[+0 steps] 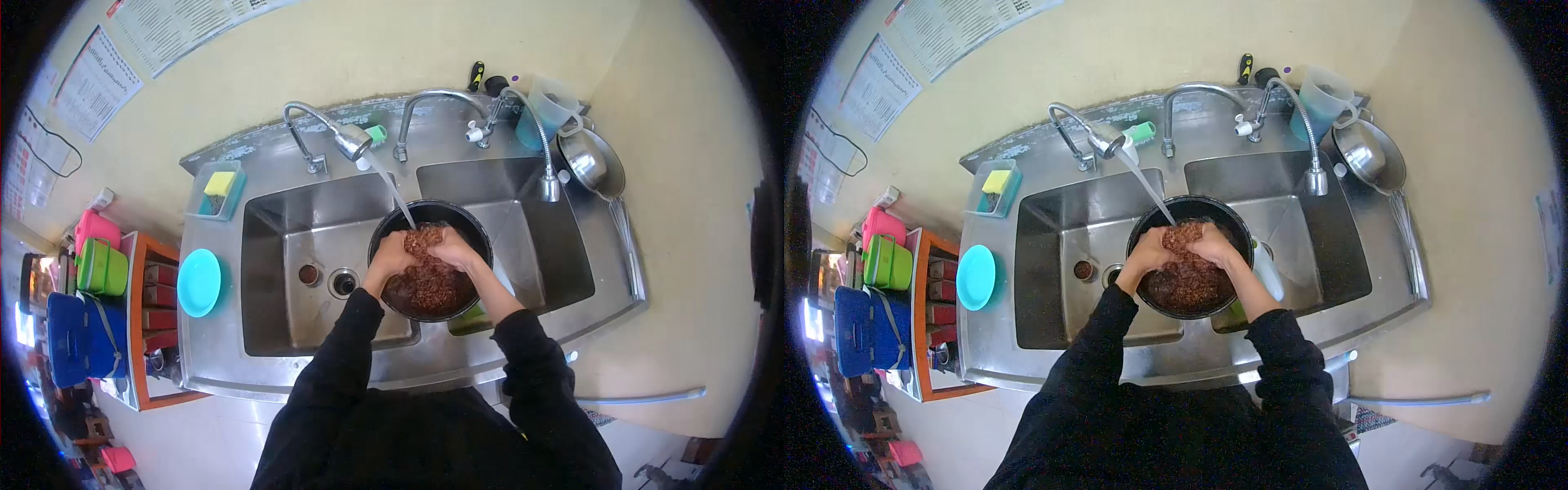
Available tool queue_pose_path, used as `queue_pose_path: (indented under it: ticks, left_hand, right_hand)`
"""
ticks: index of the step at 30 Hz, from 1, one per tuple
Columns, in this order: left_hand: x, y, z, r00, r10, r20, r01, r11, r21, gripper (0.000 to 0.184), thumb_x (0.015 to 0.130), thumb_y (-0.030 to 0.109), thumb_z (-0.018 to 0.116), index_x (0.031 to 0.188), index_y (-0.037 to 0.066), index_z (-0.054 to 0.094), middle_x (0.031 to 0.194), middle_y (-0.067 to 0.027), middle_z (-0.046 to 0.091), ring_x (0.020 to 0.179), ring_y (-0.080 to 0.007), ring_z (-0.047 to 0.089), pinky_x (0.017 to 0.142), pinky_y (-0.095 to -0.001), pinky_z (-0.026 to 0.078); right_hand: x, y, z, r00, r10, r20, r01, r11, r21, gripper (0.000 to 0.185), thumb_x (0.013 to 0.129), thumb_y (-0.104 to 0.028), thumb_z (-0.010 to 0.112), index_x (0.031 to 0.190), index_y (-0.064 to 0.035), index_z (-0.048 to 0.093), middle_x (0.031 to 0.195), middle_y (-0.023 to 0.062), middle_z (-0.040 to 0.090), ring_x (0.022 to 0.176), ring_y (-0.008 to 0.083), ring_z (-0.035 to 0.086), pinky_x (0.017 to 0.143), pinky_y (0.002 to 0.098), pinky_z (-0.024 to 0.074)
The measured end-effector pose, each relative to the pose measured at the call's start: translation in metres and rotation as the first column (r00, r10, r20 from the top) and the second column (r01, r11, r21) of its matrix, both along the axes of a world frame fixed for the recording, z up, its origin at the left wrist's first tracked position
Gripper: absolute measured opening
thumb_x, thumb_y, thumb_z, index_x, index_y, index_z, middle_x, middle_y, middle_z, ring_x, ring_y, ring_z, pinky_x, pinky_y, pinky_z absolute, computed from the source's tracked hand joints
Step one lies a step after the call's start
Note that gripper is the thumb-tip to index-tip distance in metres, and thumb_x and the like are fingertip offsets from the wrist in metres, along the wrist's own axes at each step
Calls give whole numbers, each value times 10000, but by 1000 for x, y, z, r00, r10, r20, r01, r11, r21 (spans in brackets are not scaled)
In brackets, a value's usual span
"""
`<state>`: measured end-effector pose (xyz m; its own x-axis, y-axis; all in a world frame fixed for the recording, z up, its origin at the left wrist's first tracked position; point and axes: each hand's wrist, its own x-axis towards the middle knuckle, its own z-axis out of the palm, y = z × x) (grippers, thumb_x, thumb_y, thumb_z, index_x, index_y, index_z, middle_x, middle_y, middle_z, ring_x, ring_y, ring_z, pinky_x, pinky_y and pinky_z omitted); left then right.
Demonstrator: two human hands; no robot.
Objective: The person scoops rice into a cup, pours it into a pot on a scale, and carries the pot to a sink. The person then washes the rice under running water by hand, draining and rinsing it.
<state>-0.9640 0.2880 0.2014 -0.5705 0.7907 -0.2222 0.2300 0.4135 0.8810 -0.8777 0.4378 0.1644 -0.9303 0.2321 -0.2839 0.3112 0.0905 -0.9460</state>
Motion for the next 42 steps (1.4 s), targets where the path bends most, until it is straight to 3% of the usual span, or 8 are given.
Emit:
queue_pose_path:
  ticks: [2, 5, 17, 20, 23, 27, 30, 42]
  left_hand:
    - [6, 0, -6, 954, 65, -291, -52, 997, 52, 199, 732, 150, 576, 841, -9, 627, 760, -286, 602, 738, -363, 631, 690, -414, 492]
    - [21, 1, 31, 995, 88, -49, -95, 980, -177, 207, 757, 163, 543, 830, -13, 625, 753, -279, 604, 762, -346, 634, 701, -419, 493]
    - [22, -5, -10, 820, -407, -403, 133, 820, -556, 296, 719, 94, 557, 962, -75, 568, 963, -253, 605, 892, -383, 600, 782, -436, 485]
    - [14, 6, -40, 899, -363, -245, 191, 829, -526, 605, 654, 111, 638, 1177, -96, 415, 988, -263, 595, 942, -377, 586, 799, -420, 482]
    - [5, 10, -52, 961, -252, -114, 201, 919, -338, 925, 541, 121, 739, 1292, -105, 250, 1028, -263, 580, 968, -364, 580, 807, -412, 480]
    - [1, 4, -41, 993, -106, -59, 98, 987, -128, 969, 480, 42, 784, 1302, -69, 285, 1069, -201, 584, 948, -287, 600, 789, -360, 497]
    - [0, -4, -15, 855, -110, 508, 69, 993, 99, 783, 566, -51, 728, 1268, 18, 387, 1094, -88, 575, 985, -206, 567, 799, -307, 490]
    - [-1, -19, 23, 723, -202, 661, -15, 952, 307, 693, 691, -132, 615, 1310, 43, 356, 1202, -63, 527, 1040, -154, 545, 826, -283, 506]
  right_hand:
    - [2, -1, 1, 999, -39, -25, 42, 989, 143, 280, 712, -63, 573, 976, 21, 616, 825, 112, 656, 786, 235, 622, 719, 301, 478]
    - [2, -19, 64, 893, -349, 285, 208, 880, 426, 327, 732, -191, 605, 993, 6, 608, 824, 174, 654, 833, 268, 642, 745, 338, 483]
    - [7, 14, -30, 847, -51, 529, -390, 617, 683, 548, 730, -156, 521, 1232, 35, 414, 1183, 337, 467, 1115, 402, 486, 938, 449, 397]
    - [8, -5, 6, 816, -42, 576, -337, 776, 534, 467, 775, -133, 526, 1219, -8, 451, 1136, 248, 545, 1032, 322, 562, 806, 424, 487]
    - [10, -5, 49, 859, 178, 480, -59, 966, -253, 405, 818, -141, 530, 1213, -64, 477, 1040, 123, 604, 905, 215, 608, 656, 358, 523]
    - [7, 3, 32, 876, 115, 468, 52, 943, -328, 344, 842, -202, 565, 1170, -109, 514, 957, 23, 622, 787, 138, 619, 595, 307, 521]
    - [14, 6, 58, 888, 87, 452, 147, 877, -458, 303, 849, -219, 574, 1132, -115, 542, 961, 21, 628, 794, 132, 626, 611, 292, 529]
    - [34, 6, 76, 944, -58, 324, 278, 669, -689, 298, 881, -260, 545, 1128, -94, 550, 1050, 43, 619, 918, 153, 620, 783, 320, 529]
